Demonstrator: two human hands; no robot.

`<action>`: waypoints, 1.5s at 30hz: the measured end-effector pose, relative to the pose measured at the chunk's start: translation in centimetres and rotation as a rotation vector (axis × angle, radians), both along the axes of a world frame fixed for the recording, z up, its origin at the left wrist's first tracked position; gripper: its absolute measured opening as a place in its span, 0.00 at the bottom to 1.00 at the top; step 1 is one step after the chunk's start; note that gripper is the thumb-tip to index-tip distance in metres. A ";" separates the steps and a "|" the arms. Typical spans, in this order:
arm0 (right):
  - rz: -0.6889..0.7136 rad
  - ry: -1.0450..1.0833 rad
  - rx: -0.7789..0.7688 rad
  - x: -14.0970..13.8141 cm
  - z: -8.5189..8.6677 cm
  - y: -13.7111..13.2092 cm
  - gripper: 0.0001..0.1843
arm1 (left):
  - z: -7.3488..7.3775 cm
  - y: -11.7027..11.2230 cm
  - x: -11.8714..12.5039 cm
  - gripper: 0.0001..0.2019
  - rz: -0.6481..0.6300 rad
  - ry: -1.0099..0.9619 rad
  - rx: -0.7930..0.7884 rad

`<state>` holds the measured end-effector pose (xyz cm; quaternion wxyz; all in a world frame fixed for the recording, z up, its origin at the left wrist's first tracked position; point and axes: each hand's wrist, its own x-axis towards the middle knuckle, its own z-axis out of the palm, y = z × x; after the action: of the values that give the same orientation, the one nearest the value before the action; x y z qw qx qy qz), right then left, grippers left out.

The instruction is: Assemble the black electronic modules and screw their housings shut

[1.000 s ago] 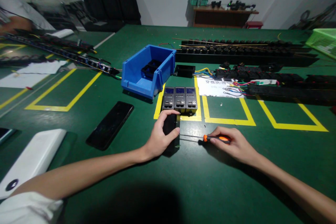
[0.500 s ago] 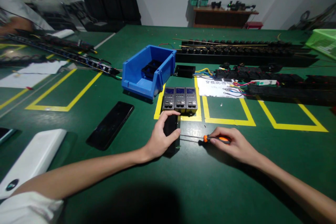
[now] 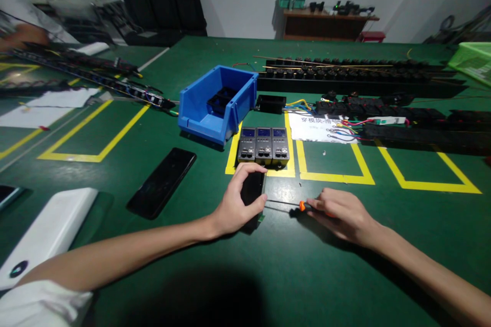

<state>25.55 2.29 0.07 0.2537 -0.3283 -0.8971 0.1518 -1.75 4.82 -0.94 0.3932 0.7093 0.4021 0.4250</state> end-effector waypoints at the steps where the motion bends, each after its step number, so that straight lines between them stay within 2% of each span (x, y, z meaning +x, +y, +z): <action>1: 0.022 -0.050 0.090 0.2 -0.2 0.0 0.04 | 0.0 0.0 0.0 0.20 -0.008 -0.005 -0.011; 5: 0.117 -0.204 0.392 0.8 -0.5 0.1 0.09 | 0.0 0.2 -0.1 0.20 -0.027 -0.031 -0.108; 7: 0.124 -0.148 0.413 0.8 -0.4 0.0 0.11 | -0.1 0.2 -0.1 0.20 -0.025 -0.053 -0.126; 8: 0.103 -0.085 0.361 0.7 -0.4 0.0 0.12 | -0.1 0.2 0.0 0.20 -0.021 -0.063 -0.133; 10: 0.011 0.088 0.131 0.3 -0.2 -0.1 0.09 | -0.2 0.2 0.0 0.20 -0.010 -0.074 -0.147; 12: -0.142 0.265 -0.225 -0.3 0.1 -0.1 0.06 | -0.2 0.1 0.0 0.20 -0.003 -0.076 -0.159; 14: -0.293 0.449 -0.582 -0.9 0.4 -0.1 0.11 | -0.2 0.0 0.1 0.20 -0.001 -0.072 -0.166; 16: -0.362 0.568 -0.857 -1.2 0.6 -0.1 0.17 | -0.3 0.0 0.1 0.20 0.004 -0.066 -0.169; 18: -0.398 0.534 -1.001 -1.3 0.8 0.0 0.21 | -0.3 0.0 0.0 0.20 0.013 -0.064 -0.170; 20: -0.425 0.409 -1.026 -1.1 1.0 0.0 0.23 | -0.3 0.0 0.1 0.20 0.017 -0.065 -0.164; 23: -0.386 0.283 -0.892 -0.6 1.5 0.1 0.20 | -0.2 0.1 0.1 0.20 0.016 -0.053 -0.132; 27: -0.244 0.170 -0.498 -0.2 1.8 0.3 0.11 | -0.3 0.3 0.1 0.21 0.032 -0.037 -0.090; 31: -0.110 0.030 0.015 0.5 0.1 0.4 0.07 | -0.4 0.3 0.1 0.21 0.043 -0.068 -0.122; 33: -0.123 -0.028 0.287 0.9 -0.8 0.5 0.03 | -0.5 0.3 0.1 0.21 0.037 -0.076 -0.135; 35: -0.103 -0.031 0.349 1.0 -1.3 0.5 0.04 | -0.5 0.3 0.1 0.21 0.035 -0.082 -0.143; 36: -0.084 -0.008 0.288 1.0 -1.3 0.5 0.04 | -0.5 0.3 0.1 0.21 0.037 -0.084 -0.146; 38: -0.089 0.084 0.055 0.7 -0.8 0.4 0.07 | -0.5 0.3 0.1 0.20 0.041 -0.083 -0.145; 41: -0.247 0.270 -0.384 -0.1 0.2 0.2 0.13 | -0.4 0.3 0.1 0.20 0.043 -0.072 -0.143; 43: -0.354 0.409 -0.672 -0.6 0.7 0.1 0.13 | -0.4 0.3 0.1 0.20 0.042 -0.066 -0.144; 45: -0.392 0.485 -0.896 -0.9 0.8 0.0 0.17 | -0.4 0.3 0.1 0.20 0.044 -0.066 -0.144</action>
<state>24.67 2.31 0.91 0.3122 -0.5210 -0.5822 0.5404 -1.68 5.07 -1.38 0.4467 0.6558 0.4340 0.4267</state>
